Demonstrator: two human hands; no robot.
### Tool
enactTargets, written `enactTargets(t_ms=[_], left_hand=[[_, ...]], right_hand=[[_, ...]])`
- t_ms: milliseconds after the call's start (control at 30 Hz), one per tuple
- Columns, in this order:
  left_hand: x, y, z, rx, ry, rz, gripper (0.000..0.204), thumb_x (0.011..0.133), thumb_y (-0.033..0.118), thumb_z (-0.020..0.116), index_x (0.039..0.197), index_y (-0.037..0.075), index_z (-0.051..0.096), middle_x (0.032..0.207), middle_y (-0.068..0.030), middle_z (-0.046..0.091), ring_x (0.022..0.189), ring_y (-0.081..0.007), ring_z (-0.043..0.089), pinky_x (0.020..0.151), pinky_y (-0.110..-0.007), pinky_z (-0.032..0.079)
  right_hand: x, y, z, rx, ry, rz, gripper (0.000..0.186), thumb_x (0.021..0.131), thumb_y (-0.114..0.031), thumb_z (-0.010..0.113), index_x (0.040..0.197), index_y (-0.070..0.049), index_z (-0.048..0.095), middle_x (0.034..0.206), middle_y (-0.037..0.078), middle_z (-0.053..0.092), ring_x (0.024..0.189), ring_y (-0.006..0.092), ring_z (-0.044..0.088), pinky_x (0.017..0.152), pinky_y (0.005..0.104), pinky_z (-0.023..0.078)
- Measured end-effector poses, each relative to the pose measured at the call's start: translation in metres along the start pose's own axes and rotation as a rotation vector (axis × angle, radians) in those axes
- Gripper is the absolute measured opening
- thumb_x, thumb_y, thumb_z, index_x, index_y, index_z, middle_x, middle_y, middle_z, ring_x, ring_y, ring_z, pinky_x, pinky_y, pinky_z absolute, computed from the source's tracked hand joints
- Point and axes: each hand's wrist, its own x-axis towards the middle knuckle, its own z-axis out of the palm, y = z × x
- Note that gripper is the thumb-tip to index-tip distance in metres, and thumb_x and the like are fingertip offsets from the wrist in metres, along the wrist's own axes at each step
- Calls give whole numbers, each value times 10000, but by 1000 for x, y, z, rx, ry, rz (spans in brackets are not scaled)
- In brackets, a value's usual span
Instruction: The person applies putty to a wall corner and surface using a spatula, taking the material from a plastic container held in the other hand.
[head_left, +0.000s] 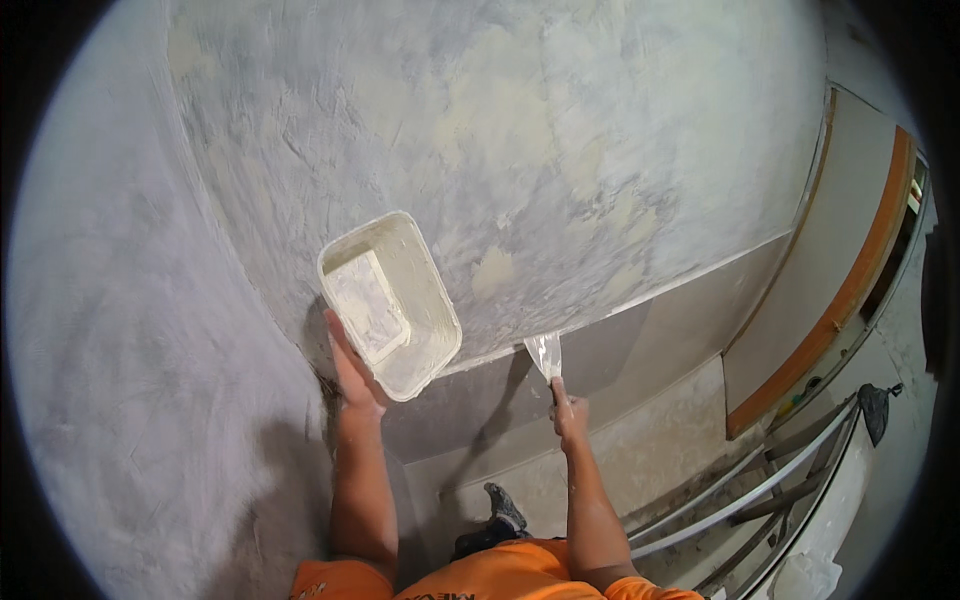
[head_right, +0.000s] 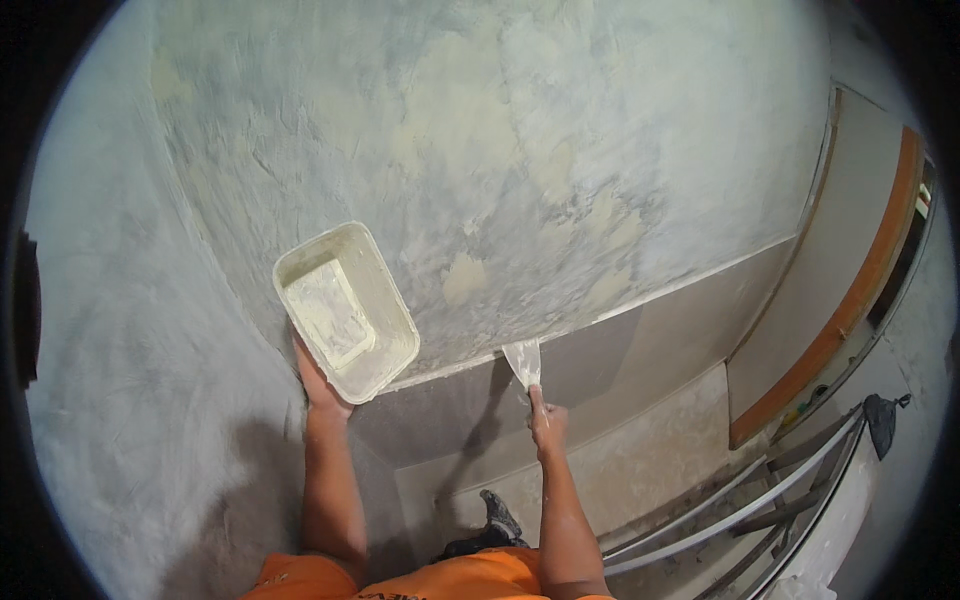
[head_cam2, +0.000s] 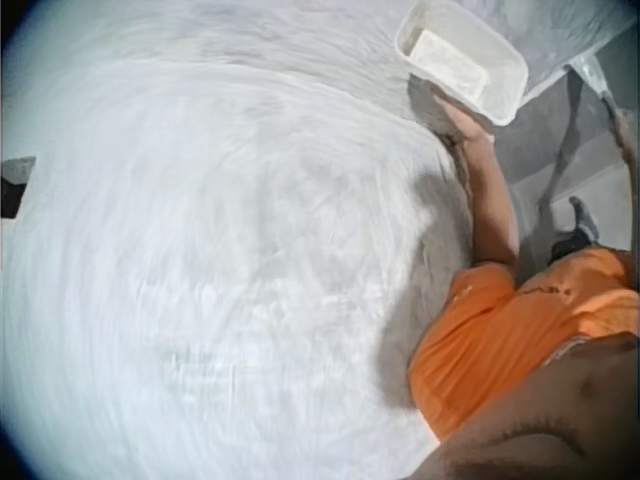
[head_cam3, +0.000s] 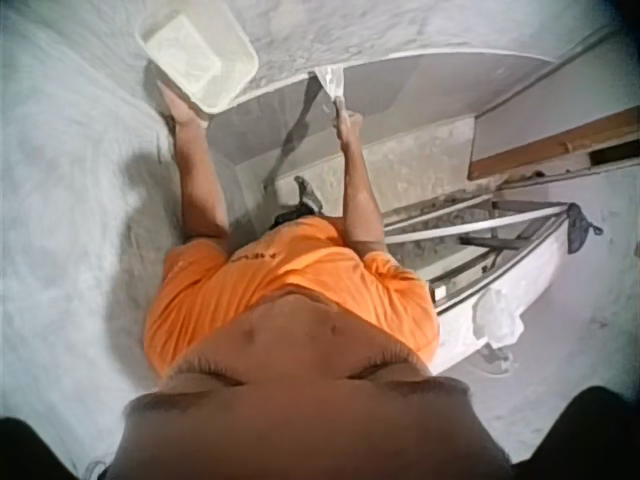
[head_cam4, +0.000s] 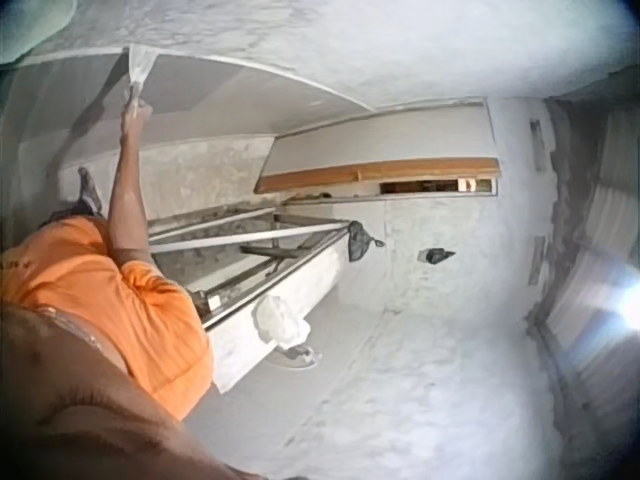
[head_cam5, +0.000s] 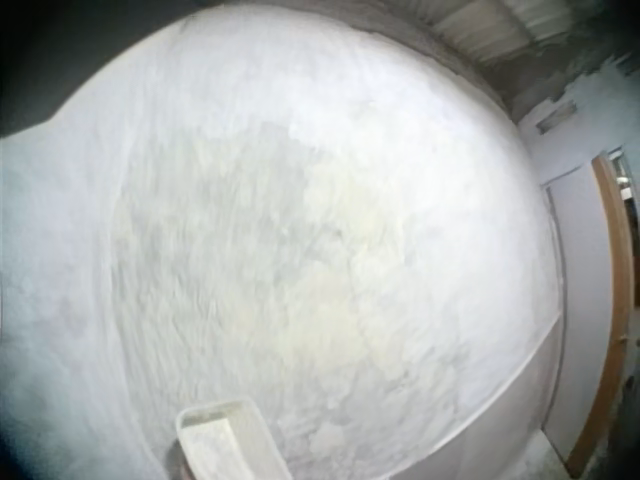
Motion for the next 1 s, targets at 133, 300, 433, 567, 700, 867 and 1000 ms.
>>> enactTargets(t_ms=[133,300,433,567,700,867,1000], left_hand=[[0,-4,-13,-30,-21,-40,712,1035,584,321,1539,81,298,1544,-85,384,1345,-259,454,1117,-392,382],[3,-4,-26,-5,14,41,633,1043,538,338,1515,116,358,1483,-64,455,1330,-244,476,1084,-398,428],[2,-3,-29,-67,-58,15,621,1042,525,344,1503,111,370,1473,-61,459,1330,-242,478,1078,-399,438],[1,-16,-48,138,23,34,673,1025,573,351,1519,115,347,1502,-54,428,1338,-246,470,1089,-423,430],[-5,-18,-48,-54,-42,-107,733,1006,635,342,1540,133,311,1541,-55,377,1357,-249,448,1100,-440,415],[-7,-33,-26,-80,8,-196,808,990,682,301,1561,112,250,1550,-79,372,1386,-251,408,1146,-411,347],[-13,-29,-8,-36,2,-200,839,981,694,296,1563,93,232,1549,-89,375,1393,-261,400,1144,-412,351]], right_hand=[[-21,-89,11,70,-101,-266,573,907,-564,658,568,-129,501,535,-47,431,452,60,350,428,272,238],[-20,-154,69,159,-259,-332,596,945,-507,636,581,-45,538,554,-31,419,530,80,364,489,299,291],[12,-95,94,217,-270,-334,566,920,-545,651,572,-121,513,548,-49,417,459,71,337,438,286,228],[31,19,81,62,-224,-84,579,871,-588,686,571,-120,522,534,-39,420,440,82,354,415,297,244],[12,54,47,-101,-131,-9,593,837,-616,705,563,-125,516,520,-26,433,438,85,376,410,291,267],[11,28,15,-101,-76,-15,585,868,-606,675,573,-133,499,513,-25,421,427,85,378,401,279,268],[-22,-40,-8,225,-214,15,547,954,-576,576,666,-114,518,477,-21,400,381,102,365,391,274,279]])
